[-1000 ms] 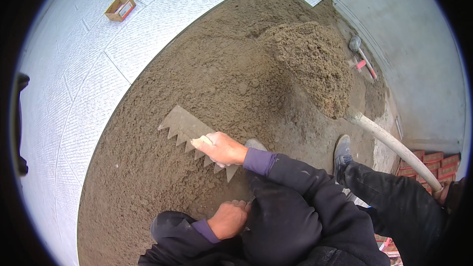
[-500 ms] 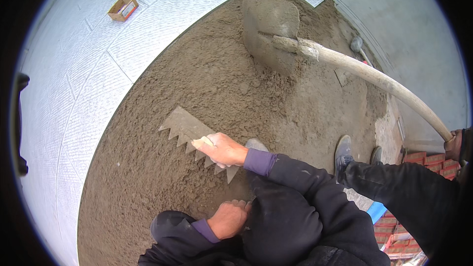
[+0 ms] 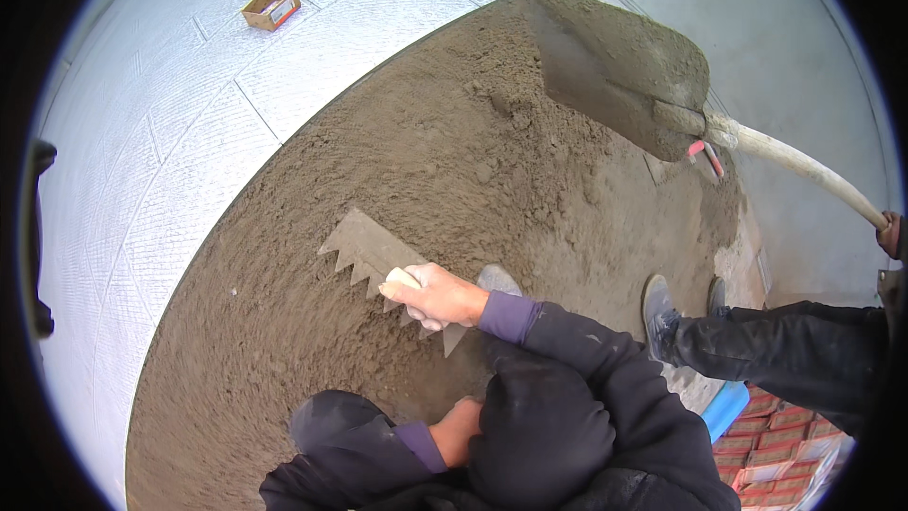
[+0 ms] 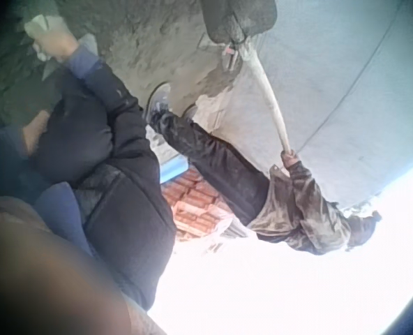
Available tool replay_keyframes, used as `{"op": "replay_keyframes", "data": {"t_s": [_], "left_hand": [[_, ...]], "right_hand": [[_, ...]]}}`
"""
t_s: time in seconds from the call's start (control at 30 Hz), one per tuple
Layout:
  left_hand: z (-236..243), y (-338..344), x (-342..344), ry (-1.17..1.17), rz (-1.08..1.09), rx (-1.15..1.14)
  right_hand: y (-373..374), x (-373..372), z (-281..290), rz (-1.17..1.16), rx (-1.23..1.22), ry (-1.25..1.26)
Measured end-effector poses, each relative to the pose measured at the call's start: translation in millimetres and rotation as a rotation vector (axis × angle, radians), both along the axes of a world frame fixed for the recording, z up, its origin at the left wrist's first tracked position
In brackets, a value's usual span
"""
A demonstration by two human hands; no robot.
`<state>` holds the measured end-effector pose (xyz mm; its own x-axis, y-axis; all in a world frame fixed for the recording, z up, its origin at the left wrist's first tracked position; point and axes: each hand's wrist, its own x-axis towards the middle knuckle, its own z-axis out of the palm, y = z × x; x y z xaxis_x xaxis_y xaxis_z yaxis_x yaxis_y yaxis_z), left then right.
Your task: The person spreads and levels wet cement on a floor using a notched trowel, then places a white tile and taps it with a rubber mallet. The person repeats the process of spreading cement and placing tiles across the area.
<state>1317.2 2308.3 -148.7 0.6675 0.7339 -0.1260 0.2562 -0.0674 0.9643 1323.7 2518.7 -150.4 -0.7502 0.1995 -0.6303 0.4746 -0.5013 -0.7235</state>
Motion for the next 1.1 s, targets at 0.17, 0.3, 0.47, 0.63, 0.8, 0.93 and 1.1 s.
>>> {"op": "replay_keyframes", "data": {"t_s": [0.17, 0.3, 0.47, 0.63, 0.8, 0.93, 1.1], "left_hand": [[-31.8, 8.1, 37.3, 0.283, -0.173, 0.208], [-43.4, 43.1, 41.4, 0.540, -0.336, 0.204], [-35.4, 48.4, 13.4, 0.556, -0.135, 0.172], [-17.7, 58.8, 26.3, 0.465, -0.112, 0.154], [-32.2, 93.9, 19.9, 0.470, 0.053, 0.005], [-54.2, 109.0, -8.3, 0.595, 0.279, -0.160], [-36.7, 123.5, -38.1, 0.687, 0.631, -0.311]], "right_hand": [[-22.8, 7.5, 25.3, 0.115, 0.357, -0.164], [-15.8, 45.9, 69.6, 0.252, 0.992, -0.066], [64.6, 71.0, 75.1, 0.134, 1.223, -0.171], [153.2, 78.6, 15.5, -0.219, 1.377, -0.217], [246.8, 95.6, -18.2, -0.133, 1.413, -0.296], [318.7, 134.9, -35.9, -0.078, 1.406, -0.376], [409.3, 180.2, -44.1, -0.102, 1.373, -0.419]]}}
